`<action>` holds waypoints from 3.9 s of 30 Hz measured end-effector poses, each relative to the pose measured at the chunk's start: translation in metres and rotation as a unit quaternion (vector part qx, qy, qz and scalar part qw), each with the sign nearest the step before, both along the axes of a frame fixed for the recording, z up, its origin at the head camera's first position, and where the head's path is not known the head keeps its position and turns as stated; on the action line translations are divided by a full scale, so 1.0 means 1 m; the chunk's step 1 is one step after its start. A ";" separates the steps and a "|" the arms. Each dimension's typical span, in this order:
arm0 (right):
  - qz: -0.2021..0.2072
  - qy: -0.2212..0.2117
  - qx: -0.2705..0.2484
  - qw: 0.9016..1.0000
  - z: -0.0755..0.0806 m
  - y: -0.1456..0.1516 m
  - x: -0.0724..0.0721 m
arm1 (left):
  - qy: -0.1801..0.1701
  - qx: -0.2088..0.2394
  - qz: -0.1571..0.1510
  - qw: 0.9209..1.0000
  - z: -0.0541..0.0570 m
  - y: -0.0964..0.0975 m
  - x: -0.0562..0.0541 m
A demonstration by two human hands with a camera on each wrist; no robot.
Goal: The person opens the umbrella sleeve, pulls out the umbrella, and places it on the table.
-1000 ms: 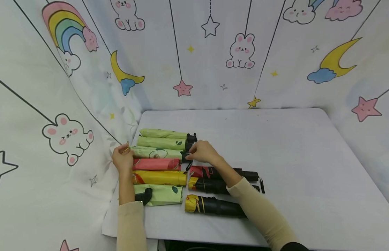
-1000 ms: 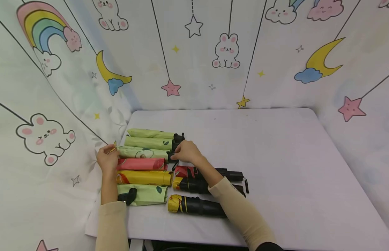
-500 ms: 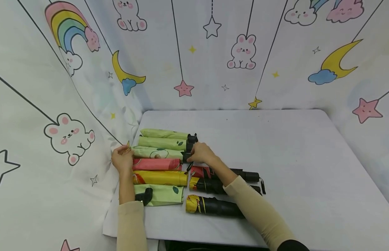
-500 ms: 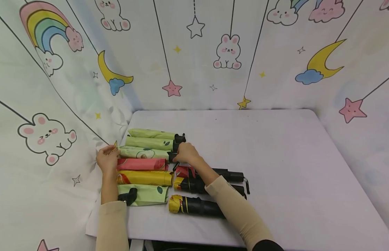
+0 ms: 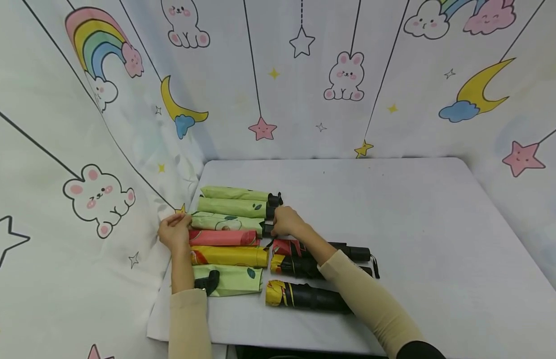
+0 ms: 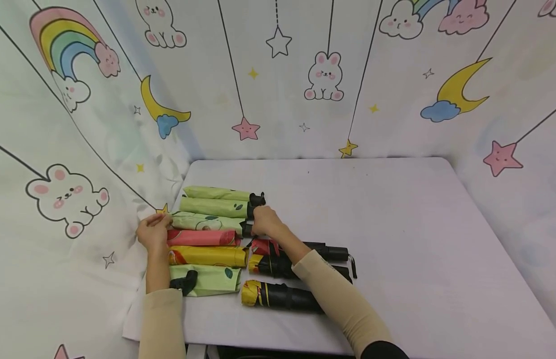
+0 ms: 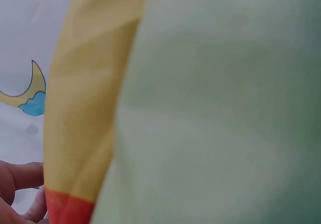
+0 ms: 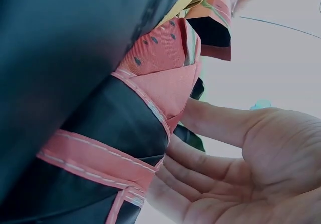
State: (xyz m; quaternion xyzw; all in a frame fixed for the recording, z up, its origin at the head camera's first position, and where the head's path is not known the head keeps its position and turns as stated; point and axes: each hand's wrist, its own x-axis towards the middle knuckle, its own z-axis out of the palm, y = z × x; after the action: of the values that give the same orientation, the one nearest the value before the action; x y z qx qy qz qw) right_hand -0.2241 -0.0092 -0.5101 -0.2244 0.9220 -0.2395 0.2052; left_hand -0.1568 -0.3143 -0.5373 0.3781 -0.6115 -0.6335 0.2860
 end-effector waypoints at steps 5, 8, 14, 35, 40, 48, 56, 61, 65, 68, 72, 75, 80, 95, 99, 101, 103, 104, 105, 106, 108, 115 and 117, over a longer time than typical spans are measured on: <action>0.002 -0.013 0.006 1.000 0.000 0.000 0.000 | 0.002 0.006 0.013 1.000 -0.002 0.000 -0.002; 0.005 -0.026 0.012 1.000 0.001 0.000 0.001 | 0.003 0.008 0.023 1.000 -0.002 0.000 -0.003; 0.013 -0.036 0.006 0.999 0.003 0.001 0.001 | 0.020 0.047 0.042 0.998 0.000 0.001 -0.006; -0.079 -0.175 -0.231 0.954 0.004 0.011 -0.005 | 0.170 0.111 0.038 0.978 -0.009 -0.001 -0.005; -0.132 -0.190 -0.286 0.930 0.003 0.011 -0.003 | 0.168 0.107 0.027 0.979 -0.008 -0.002 -0.005; -0.161 -0.209 -0.339 0.903 0.010 0.015 0.000 | 0.142 0.106 0.009 0.984 -0.006 -0.001 -0.004; -0.168 -0.220 -0.367 0.888 0.017 0.026 0.003 | 0.141 0.107 0.004 0.984 -0.005 -0.002 -0.005; -0.173 -0.227 -0.382 0.879 0.018 0.030 0.004 | 0.159 0.118 -0.001 0.980 -0.005 -0.002 -0.006; -0.172 -0.234 -0.397 0.871 0.016 0.032 0.004 | 0.167 0.125 0.000 0.978 -0.004 -0.002 -0.006; -0.170 -0.236 -0.403 0.868 0.016 0.034 0.005 | 0.171 0.128 0.000 0.977 -0.004 -0.002 -0.007; -0.175 -0.237 -0.406 0.865 0.018 0.036 0.005 | 0.174 0.129 -0.004 0.976 -0.004 -0.003 -0.007; -0.178 -0.240 -0.411 0.861 0.018 0.038 0.005 | 0.174 0.129 -0.010 0.976 -0.004 -0.003 -0.007; -0.183 -0.242 -0.419 0.856 0.015 0.040 0.005 | 0.180 0.126 -0.011 0.975 -0.003 -0.002 -0.008; -0.181 -0.235 -0.433 0.851 0.020 0.053 0.009 | 0.165 0.131 -0.010 0.977 0.001 -0.003 -0.005; -0.182 -0.230 -0.435 0.851 0.019 0.058 0.011 | 0.174 0.134 -0.007 0.976 0.002 -0.002 -0.005; -0.182 -0.226 -0.435 0.853 0.019 0.060 0.011 | 0.177 0.134 -0.006 0.975 0.002 -0.002 -0.004; -0.182 -0.223 -0.434 0.854 0.018 0.062 0.011 | 0.180 0.135 -0.006 0.974 0.003 -0.001 -0.004; -0.182 -0.222 -0.434 0.854 0.018 0.063 0.011 | 0.180 0.134 -0.007 0.974 0.003 -0.001 -0.004; -0.182 -0.222 -0.434 0.854 0.018 0.065 0.011 | 0.181 0.134 -0.008 0.974 0.003 -0.001 -0.003; -0.181 -0.222 -0.434 0.854 0.018 0.066 0.012 | 0.182 0.134 -0.008 0.974 0.003 -0.001 -0.003; -0.181 -0.224 -0.436 0.852 0.019 0.069 0.012 | 0.185 0.137 -0.008 0.973 0.003 -0.001 -0.003; -0.181 -0.216 -0.435 0.855 0.019 0.080 0.013 | 0.190 0.138 0.002 0.972 0.001 -0.002 -0.004; -0.184 -0.214 -0.431 0.857 0.019 0.083 0.013 | 0.193 0.138 0.004 0.971 0.001 -0.002 -0.004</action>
State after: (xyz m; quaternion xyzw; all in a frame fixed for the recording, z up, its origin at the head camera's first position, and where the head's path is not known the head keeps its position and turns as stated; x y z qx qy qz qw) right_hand -0.2111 0.0736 -0.4912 -0.0600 0.6848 -0.6881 0.2322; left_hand -0.1610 -0.3163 -0.5361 0.2866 -0.4495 -0.7719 0.3463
